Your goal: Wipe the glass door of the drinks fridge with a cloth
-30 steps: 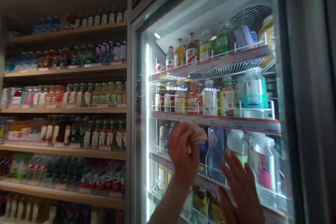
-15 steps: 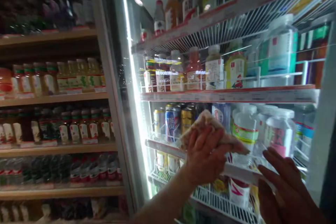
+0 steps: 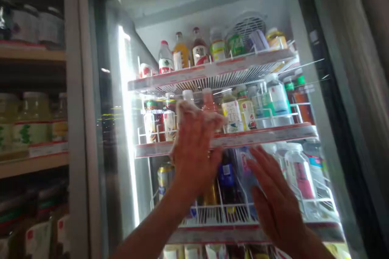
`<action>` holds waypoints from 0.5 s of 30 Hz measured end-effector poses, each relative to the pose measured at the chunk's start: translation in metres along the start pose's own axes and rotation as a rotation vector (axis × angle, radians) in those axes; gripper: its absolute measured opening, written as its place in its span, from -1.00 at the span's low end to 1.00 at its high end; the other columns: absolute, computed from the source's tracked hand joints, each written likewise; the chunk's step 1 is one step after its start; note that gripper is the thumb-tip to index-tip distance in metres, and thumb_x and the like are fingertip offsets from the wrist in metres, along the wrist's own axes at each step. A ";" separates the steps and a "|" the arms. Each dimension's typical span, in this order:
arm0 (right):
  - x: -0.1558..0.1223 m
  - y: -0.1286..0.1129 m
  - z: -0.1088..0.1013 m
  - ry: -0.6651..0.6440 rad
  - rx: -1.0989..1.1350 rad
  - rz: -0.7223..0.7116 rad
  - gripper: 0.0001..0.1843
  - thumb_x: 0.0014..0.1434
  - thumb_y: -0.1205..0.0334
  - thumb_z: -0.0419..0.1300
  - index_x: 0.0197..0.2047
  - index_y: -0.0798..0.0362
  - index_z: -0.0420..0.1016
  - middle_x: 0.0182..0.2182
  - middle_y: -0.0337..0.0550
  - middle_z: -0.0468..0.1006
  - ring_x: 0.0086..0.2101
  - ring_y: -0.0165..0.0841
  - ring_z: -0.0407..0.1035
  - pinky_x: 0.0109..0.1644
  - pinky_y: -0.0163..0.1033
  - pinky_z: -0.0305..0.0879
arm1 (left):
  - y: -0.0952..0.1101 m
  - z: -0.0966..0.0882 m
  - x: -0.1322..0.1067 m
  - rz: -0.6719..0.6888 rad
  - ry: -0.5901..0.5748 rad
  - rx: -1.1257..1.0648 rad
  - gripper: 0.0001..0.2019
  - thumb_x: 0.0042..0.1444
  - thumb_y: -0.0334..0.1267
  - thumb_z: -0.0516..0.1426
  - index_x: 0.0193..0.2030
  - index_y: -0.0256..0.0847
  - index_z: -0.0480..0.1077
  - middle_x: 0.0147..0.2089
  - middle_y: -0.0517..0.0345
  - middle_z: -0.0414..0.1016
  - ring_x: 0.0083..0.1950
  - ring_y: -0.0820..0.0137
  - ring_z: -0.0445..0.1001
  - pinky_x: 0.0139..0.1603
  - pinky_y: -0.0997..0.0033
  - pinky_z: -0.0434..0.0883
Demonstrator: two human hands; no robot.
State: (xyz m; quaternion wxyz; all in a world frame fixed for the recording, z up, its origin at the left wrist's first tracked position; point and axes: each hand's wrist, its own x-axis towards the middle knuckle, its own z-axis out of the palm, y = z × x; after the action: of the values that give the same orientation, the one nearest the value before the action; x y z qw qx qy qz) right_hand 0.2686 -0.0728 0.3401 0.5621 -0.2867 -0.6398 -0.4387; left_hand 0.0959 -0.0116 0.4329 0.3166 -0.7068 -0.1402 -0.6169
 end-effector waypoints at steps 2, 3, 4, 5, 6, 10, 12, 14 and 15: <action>0.046 -0.017 0.032 0.065 0.067 0.002 -0.32 0.18 0.43 -0.08 0.35 -0.01 -0.09 0.30 -0.11 0.07 0.28 -0.25 -0.02 0.28 0.02 0.11 | 0.011 0.007 0.009 0.162 -0.129 -0.041 -0.55 0.17 -0.20 0.02 0.22 -0.05 0.17 0.34 0.10 0.12 0.40 0.19 -0.06 0.35 0.01 0.03; 0.064 -0.024 0.045 0.097 0.069 0.011 -0.34 0.20 0.40 -0.10 0.35 -0.01 -0.12 0.30 -0.10 0.07 0.28 -0.25 -0.04 0.28 0.04 0.11 | 0.010 0.004 0.013 0.234 -0.204 -0.056 -0.54 0.18 -0.24 0.00 0.24 -0.08 0.14 0.34 0.08 0.11 0.39 0.21 -0.04 0.34 0.05 0.06; 0.079 -0.029 0.056 0.114 0.044 0.028 -0.36 0.22 0.36 -0.12 0.36 0.00 -0.13 0.30 -0.09 0.07 0.29 -0.24 -0.07 0.29 0.06 0.08 | 0.002 -0.004 0.015 0.270 -0.259 -0.061 -0.53 0.18 -0.27 -0.02 0.25 -0.09 0.12 0.36 0.08 0.08 0.39 0.23 -0.03 0.34 0.07 0.09; 0.091 -0.034 0.064 0.114 -0.005 0.048 -0.39 0.24 0.32 -0.13 0.35 0.02 -0.11 0.30 -0.07 0.07 0.30 -0.23 -0.10 0.30 0.09 0.03 | -0.010 -0.016 0.014 0.273 -0.288 -0.049 -0.52 0.18 -0.26 -0.02 0.26 -0.09 0.10 0.37 0.07 0.03 0.39 0.23 -0.03 0.33 0.07 0.09; 0.099 -0.038 0.069 0.093 -0.068 0.071 -0.42 0.25 0.28 -0.12 0.34 0.02 -0.06 0.30 -0.07 0.07 0.30 -0.21 -0.13 0.31 0.11 0.00 | -0.026 -0.031 0.010 0.266 -0.324 -0.023 -0.51 0.19 -0.24 -0.03 0.28 -0.09 0.06 0.40 0.05 -0.04 0.39 0.22 -0.03 0.32 0.04 0.09; 0.116 -0.035 0.069 -0.081 -0.310 0.068 -0.54 0.25 0.12 -0.04 0.21 -0.10 0.24 0.30 -0.17 0.08 0.30 -0.09 -0.16 0.29 0.17 -0.08 | -0.084 -0.082 -0.029 -0.170 -0.124 0.300 -0.47 0.25 -0.10 -0.07 0.34 0.07 -0.11 0.44 0.11 -0.23 0.40 0.05 -0.10 0.31 -0.21 -0.04; 0.120 -0.010 0.052 -0.147 -0.383 -0.006 -0.56 0.25 0.11 -0.04 0.19 -0.16 0.26 0.30 -0.25 0.10 0.29 -0.11 -0.15 0.30 0.18 -0.14 | -0.093 -0.091 -0.051 -0.275 -0.150 0.371 -0.42 0.27 -0.08 -0.10 0.35 0.23 -0.31 0.45 0.30 -0.37 0.40 -0.01 -0.15 0.29 -0.29 -0.08; 0.126 0.030 0.025 -0.156 -0.465 0.026 -0.55 0.27 0.15 -0.09 0.22 -0.14 0.22 0.29 -0.25 0.12 0.29 -0.13 -0.14 0.30 0.19 -0.18 | -0.091 -0.091 -0.065 -0.309 -0.149 0.344 -0.40 0.27 -0.05 -0.11 0.31 0.38 -0.42 0.43 0.53 -0.50 0.40 -0.05 -0.20 0.29 -0.33 -0.13; 0.130 0.049 0.009 -0.129 -0.519 0.115 -0.54 0.28 0.17 -0.12 0.23 -0.09 0.22 0.28 -0.20 0.13 0.29 -0.11 -0.13 0.29 0.20 -0.18 | -0.088 -0.089 -0.070 -0.316 -0.137 0.296 -0.40 0.26 -0.03 -0.11 0.30 0.42 -0.44 0.42 0.61 -0.55 0.40 -0.09 -0.24 0.29 -0.35 -0.18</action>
State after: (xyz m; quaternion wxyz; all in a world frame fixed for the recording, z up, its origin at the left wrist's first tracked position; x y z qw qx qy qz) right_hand 0.2801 -0.0590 0.4778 0.4519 -0.4846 -0.5230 -0.5362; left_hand -0.0393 0.0134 0.3935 0.3059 -0.6622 -0.3591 -0.5821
